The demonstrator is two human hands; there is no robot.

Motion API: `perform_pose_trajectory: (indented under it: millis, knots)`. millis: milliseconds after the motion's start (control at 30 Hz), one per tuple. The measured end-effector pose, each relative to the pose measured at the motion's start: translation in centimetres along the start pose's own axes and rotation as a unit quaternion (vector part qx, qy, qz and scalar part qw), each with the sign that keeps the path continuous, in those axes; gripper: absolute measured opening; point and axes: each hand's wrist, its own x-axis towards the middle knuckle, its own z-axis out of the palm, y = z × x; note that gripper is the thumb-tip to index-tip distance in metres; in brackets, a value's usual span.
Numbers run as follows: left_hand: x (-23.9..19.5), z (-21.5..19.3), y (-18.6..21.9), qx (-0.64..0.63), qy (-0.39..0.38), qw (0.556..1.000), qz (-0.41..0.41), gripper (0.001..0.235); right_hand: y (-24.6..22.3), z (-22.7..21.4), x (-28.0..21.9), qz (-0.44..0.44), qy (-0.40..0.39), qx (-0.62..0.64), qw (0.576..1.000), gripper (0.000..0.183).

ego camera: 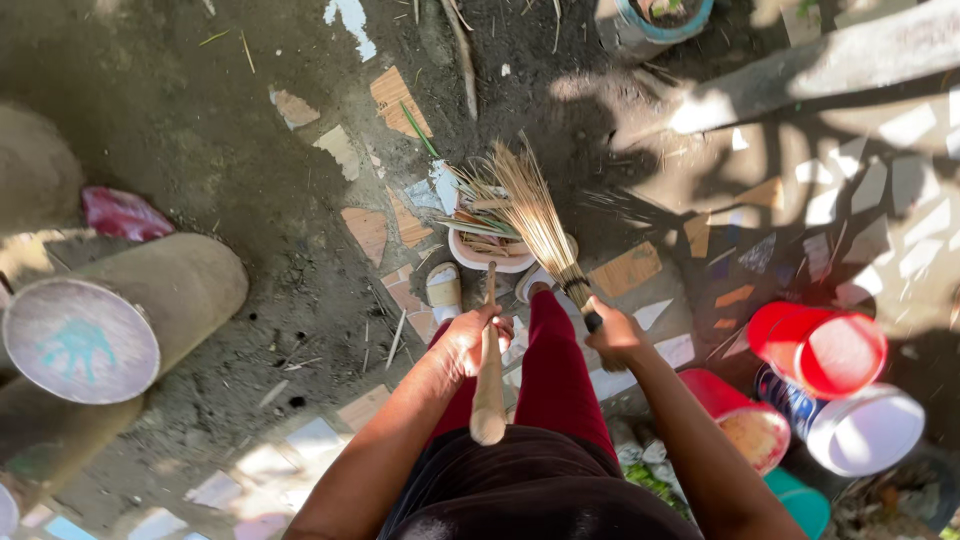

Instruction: The person sweeps leaves and debris off the ground into a dustpan using a broom while walking along an outdoor path.

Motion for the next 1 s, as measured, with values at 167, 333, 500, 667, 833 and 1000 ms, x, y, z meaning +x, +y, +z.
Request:
perform_pose_trajectory:
  millis: [167, 333, 500, 667, 833, 1000]
  knots:
    - [-4.6, -6.1, 2.4, 0.1, -0.016, 0.995, -0.005, 0.018, 6.4, 2.5, -10.8, 0.136, -0.002, 0.209, 0.968, 0.099]
    - [-9.6, -5.2, 6.6, 0.149, 0.143, 0.978, 0.043, 0.02, 8.2, 6.8, -7.9, 0.174, 0.052, 0.576, 0.797, 0.058]
    - [-9.7, -1.0, 7.1, 0.231, 0.23, 0.942, 0.081, 0.011, -6.8, 11.0, -0.9, 0.041, -0.291, 0.833, 0.469, 0.03]
    - [-8.2, 0.3, 5.7, 0.225, 0.219, 0.945, 0.096, 0.012, -16.6, 12.2, -8.5, 0.168, -0.068, 0.73, 0.659, 0.068]
    - [-9.1, -3.2, 7.1, 0.236, 0.215, 0.943, 0.097, 0.015, -8.4, 7.0, -14.8, 0.123, -0.125, 0.633, 0.754, 0.093]
    - [-11.1, -8.8, 6.5, 0.098, 0.13, 0.986, 0.045, 0.025, -1.9, 5.4, -7.0, 0.157, -0.027, 0.523, 0.837, 0.097]
